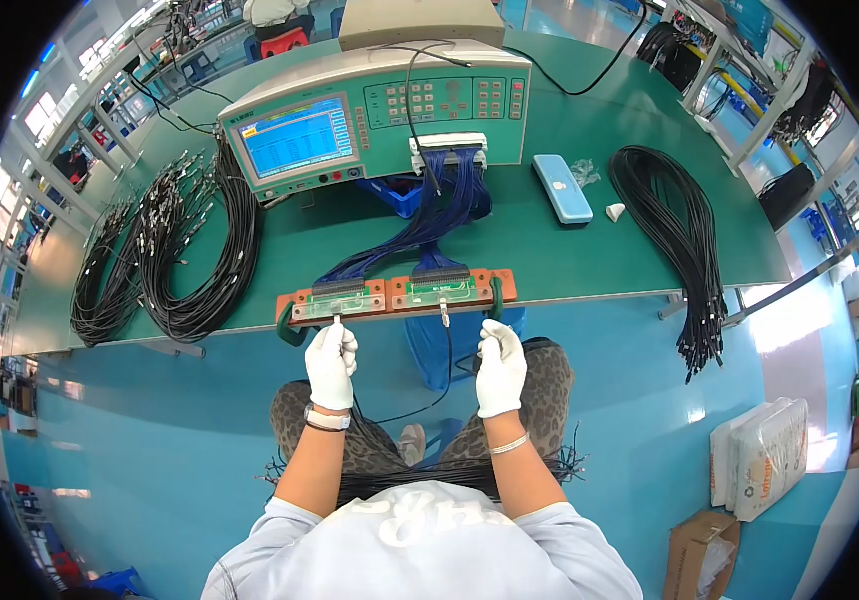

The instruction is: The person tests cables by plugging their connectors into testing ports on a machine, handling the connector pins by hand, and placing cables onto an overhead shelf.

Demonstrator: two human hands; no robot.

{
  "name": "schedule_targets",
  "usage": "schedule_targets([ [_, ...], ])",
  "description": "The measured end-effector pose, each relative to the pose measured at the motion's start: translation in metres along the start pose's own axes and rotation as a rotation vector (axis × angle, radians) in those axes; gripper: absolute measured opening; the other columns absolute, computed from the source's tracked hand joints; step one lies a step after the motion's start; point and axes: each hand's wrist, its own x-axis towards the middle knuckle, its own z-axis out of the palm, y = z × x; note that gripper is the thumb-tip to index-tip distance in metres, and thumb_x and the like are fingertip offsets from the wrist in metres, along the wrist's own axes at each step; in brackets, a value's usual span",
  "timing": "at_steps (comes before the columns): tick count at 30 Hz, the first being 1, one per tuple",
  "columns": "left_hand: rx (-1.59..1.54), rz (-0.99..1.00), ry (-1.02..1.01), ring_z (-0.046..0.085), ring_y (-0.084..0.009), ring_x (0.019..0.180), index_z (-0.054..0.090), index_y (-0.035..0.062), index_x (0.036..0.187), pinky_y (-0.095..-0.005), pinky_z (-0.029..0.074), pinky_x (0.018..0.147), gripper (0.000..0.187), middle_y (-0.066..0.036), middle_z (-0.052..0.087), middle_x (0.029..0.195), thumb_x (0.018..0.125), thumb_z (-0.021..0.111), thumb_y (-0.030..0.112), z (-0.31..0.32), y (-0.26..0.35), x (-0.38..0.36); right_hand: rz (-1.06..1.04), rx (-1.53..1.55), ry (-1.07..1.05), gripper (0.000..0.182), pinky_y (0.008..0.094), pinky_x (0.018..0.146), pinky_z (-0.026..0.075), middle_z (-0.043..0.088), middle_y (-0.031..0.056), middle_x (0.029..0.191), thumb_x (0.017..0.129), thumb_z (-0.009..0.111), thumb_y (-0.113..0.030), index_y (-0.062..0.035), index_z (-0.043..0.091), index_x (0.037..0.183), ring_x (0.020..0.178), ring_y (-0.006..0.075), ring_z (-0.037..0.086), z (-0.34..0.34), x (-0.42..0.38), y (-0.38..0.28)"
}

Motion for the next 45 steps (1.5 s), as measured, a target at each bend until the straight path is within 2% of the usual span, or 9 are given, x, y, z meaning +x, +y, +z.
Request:
schedule_targets([
  [19,0.13,-0.079,-0.069,0.041,-0.0061,0.046,0.059,0.0004,0.08,-0.0179,0.034,0.042,0.025,-0.004,0.054,0.064,0.089,0.053,0.023,-0.004,0.019,0.001,-0.093,-0.003,-0.017,0.023,0.0213,0.065,0.047,0.059,0.0064,0.09,0.083,0.05,0.001,-0.0019,0.058,0.104,0.072,0.0103,0.053,-0.025,0.014,-0.015],
  [27,0.586,-0.12,0.41,0.05,-0.0109,0.051,0.062,-0.0044,0.09,-0.0217,0.044,0.046,0.019,-0.007,0.056,0.062,0.077,0.058,0.009,-0.279,0.083,-0.038,-0.257,-0.075,0.424,0.024,0.0211,0.063,0.049,0.061,0.0069,0.094,0.083,0.058,-0.005,-0.0039,0.059,0.107,0.077,0.0116,0.057,-0.325,0.03,-0.07],
  [30,0.924,-0.338,0.521,0.057,-0.0211,0.055,0.065,-0.0009,0.081,-0.03,0.047,0.05,0.021,-0.012,0.058,0.062,0.072,0.055,0.014,-0.357,0.098,-0.086,0.147,-0.52,0.549,0.014,0.0265,0.06,0.046,0.059,0.0085,0.089,0.082,0.059,-0.009,-0.0057,0.058,0.096,0.073,0.0164,0.055,-0.357,-0.006,-0.114],
  [33,1.642,-0.656,0.88,0.056,-0.0269,0.087,0.059,0.011,0.109,-0.0356,0.045,0.076,0.043,-0.011,0.06,0.097,0.074,0.053,0.036,-0.293,0.112,-0.112,1.294,-1.69,0.058,0.028,0.0387,0.06,0.049,0.062,0.019,0.077,0.081,0.05,-0.023,-0.0026,0.056,0.099,0.066,0.0283,0.059,-0.293,-0.029,-0.152],
  [34,1.883,-0.776,0.991,0.056,-0.0288,0.098,0.057,0.0149,0.118,-0.0375,0.044,0.085,0.052,-0.011,0.06,0.109,0.075,0.053,0.044,-0.28,0.119,-0.11,1.209,-1.451,0.353,0.027,0.0365,0.057,0.052,0.064,0.0142,0.078,0.081,0.05,-0.02,-0.0015,0.061,0.097,0.057,0.0297,0.063,-0.298,-0.027,-0.148],
  [35,1.754,-0.674,0.863,0.054,-0.0255,0.102,0.052,0.0191,0.124,-0.0318,0.04,0.09,0.062,-0.009,0.052,0.121,0.076,0.049,0.058,-0.275,0.127,-0.098,1.197,-1.459,0.336,0.027,0.0365,0.057,0.052,0.064,0.0142,0.078,0.081,0.05,-0.02,-0.0015,0.061,0.097,0.057,0.0297,0.063,-0.3,-0.018,-0.141],
  [38,0.565,0.23,0.651,0.061,-0.0194,0.074,0.063,-0.0036,0.097,-0.0246,0.047,0.067,0.046,-0.011,0.064,0.078,0.087,0.054,0.04,-0.275,0.095,-0.02,0.546,-1.237,0.094,0.031,0.0326,0.054,0.048,0.063,0.0124,0.081,0.081,0.053,-0.024,-0.0016,0.061,0.102,0.06,0.0237,0.057,-0.258,0.017,-0.14],
  [40,0.253,0.073,0.478,0.051,-0.009,0.053,0.062,0.0017,0.081,-0.0191,0.042,0.05,0.046,-0.006,0.059,0.068,0.086,0.054,0.046,-0.202,0.124,0.005,0.003,-1.241,-0.125,0.035,0.0276,0.051,0.045,0.062,0.008,0.081,0.082,0.056,-0.026,-0.0025,0.061,0.107,0.057,0.0166,0.052,-0.243,0.046,-0.122],
  [45,-0.58,0.151,0.141,0.057,-0.0159,0.07,0.058,0.0036,0.087,-0.0238,0.049,0.062,0.028,-0.007,0.059,0.08,0.089,0.054,0.032,-0.157,0.132,0.056,0.124,-0.694,-0.461,0.033,0.0195,0.057,0.043,0.061,0.0038,0.075,0.08,0.059,-0.011,-0.0011,0.059,0.112,0.062,0.009,0.052,-0.058,-0.002,-0.144],
])
